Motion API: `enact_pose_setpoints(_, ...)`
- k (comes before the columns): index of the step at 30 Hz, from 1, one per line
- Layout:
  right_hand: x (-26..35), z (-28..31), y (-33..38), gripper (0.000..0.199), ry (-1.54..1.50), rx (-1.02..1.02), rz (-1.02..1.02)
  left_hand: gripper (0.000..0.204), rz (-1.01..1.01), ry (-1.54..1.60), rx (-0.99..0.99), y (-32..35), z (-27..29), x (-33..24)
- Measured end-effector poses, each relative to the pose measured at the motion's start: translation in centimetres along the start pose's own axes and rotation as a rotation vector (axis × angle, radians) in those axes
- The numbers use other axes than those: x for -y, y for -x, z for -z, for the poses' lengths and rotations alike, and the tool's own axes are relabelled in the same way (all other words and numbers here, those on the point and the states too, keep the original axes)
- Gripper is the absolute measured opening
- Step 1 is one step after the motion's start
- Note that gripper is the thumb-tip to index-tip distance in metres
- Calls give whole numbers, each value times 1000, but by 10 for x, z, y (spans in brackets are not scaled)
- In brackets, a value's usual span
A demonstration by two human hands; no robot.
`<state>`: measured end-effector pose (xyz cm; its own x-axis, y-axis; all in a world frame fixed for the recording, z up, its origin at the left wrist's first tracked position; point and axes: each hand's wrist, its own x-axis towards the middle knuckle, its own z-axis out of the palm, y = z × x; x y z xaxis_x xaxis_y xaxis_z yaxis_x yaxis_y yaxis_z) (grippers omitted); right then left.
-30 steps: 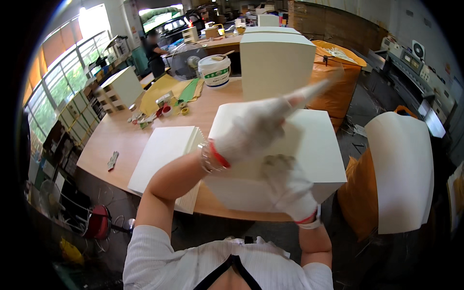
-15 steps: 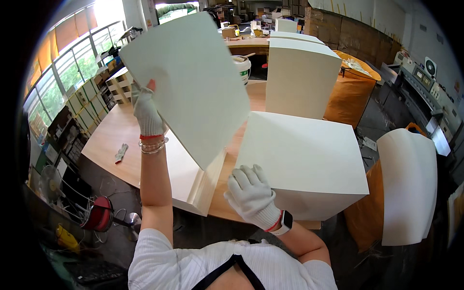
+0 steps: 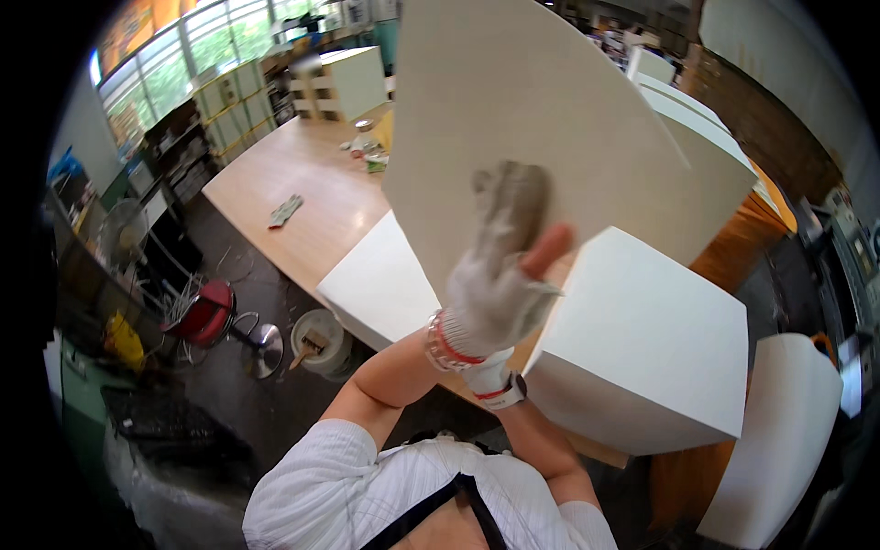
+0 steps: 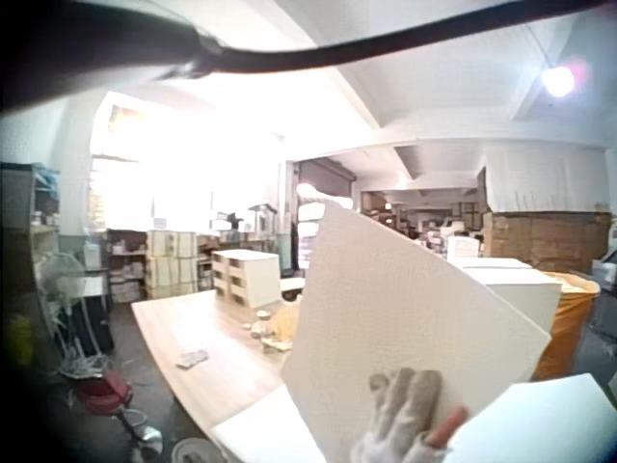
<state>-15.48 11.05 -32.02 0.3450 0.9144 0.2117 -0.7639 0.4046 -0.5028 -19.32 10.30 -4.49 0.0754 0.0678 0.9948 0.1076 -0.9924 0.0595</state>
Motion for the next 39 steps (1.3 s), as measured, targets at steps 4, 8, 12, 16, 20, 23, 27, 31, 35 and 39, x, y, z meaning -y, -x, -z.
enact_pose_setpoints(4,25,-73,-19,36,1029,153,429,51,224,230,334,35,27,71)
enact_pose_setpoints(8,22,-85,-16,29,761,-121,-378,41,951,440,359,131,121,165)
enact_pose_setpoints(12,5,-56,-11,43,893,-149,-208,32,971,-438,683,188,229,207)
enact_pose_setpoints(16,30,-88,22,53,1601,162,-24,33,998,-202,644,224,275,208)
enact_pose_setpoints(20,32,-99,35,56,1866,413,91,38,1009,-174,729,219,280,210)
enact_pose_setpoints(23,24,-99,36,55,1932,441,136,39,1255,-51,666,207,285,209)
enact_pose_setpoints(27,18,-92,33,52,1928,443,166,32,1227,113,419,242,299,225)
enact_pose_setpoints(31,17,-92,33,48,1913,431,167,29,1349,115,423,227,296,222)
enact_pose_setpoints(35,16,-97,34,45,1902,407,199,29,1393,257,324,249,305,240)
enact_pose_setpoints(39,13,-94,35,44,1897,376,220,27,1314,82,514,235,300,235)
